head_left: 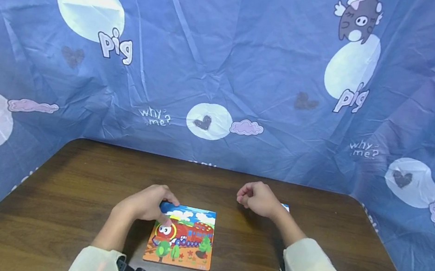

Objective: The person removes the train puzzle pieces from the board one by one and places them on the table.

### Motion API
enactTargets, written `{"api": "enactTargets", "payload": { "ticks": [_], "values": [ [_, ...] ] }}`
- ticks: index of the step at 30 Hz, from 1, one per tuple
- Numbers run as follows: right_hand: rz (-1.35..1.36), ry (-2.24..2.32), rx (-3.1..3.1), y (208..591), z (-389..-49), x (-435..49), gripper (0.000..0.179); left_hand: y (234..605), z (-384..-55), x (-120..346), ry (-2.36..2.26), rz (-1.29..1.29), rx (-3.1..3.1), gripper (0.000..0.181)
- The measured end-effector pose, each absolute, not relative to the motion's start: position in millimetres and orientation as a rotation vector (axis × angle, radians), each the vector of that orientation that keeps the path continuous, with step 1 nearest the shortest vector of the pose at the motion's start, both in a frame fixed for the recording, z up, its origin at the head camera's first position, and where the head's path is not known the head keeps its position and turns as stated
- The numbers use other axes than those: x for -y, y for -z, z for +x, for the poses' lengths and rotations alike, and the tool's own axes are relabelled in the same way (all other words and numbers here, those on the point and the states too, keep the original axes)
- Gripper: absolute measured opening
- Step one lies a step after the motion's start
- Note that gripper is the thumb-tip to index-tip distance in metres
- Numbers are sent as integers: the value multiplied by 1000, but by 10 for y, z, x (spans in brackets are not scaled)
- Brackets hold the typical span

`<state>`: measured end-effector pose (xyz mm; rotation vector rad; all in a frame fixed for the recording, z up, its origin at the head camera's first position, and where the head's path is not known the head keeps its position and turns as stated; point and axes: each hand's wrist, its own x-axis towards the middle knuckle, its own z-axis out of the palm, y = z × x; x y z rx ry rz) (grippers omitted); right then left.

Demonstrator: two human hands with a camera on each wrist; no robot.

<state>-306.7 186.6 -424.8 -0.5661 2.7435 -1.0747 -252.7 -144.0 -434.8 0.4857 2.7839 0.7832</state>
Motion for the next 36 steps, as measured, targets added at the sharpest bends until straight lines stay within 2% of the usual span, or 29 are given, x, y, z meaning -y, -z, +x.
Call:
{"api": "enactTargets", "payload": {
  "ticks": [6,12,19,29,36],
  "values": [
    [-656,1005,-2710,4276,-2967,-1536,8,4350,-2531,1532,-743,567,-2801,49],
    [-763,923,-2691,4303,-2876,-1280,9,4344,-2528,1592,-760,521,-2772,57],
    [-864,885,-2638,4310,-2785,-1000,10,4347,-2533,1592,-829,460,-2729,57],
    [-956,831,-2626,4398,-2734,-734,1,4345,-2525,1599,-835,477,-2727,57],
    [-989,705,-2680,4440,-2701,-627,22,4333,-2514,1593,-836,475,-2725,55]
  ]
}}
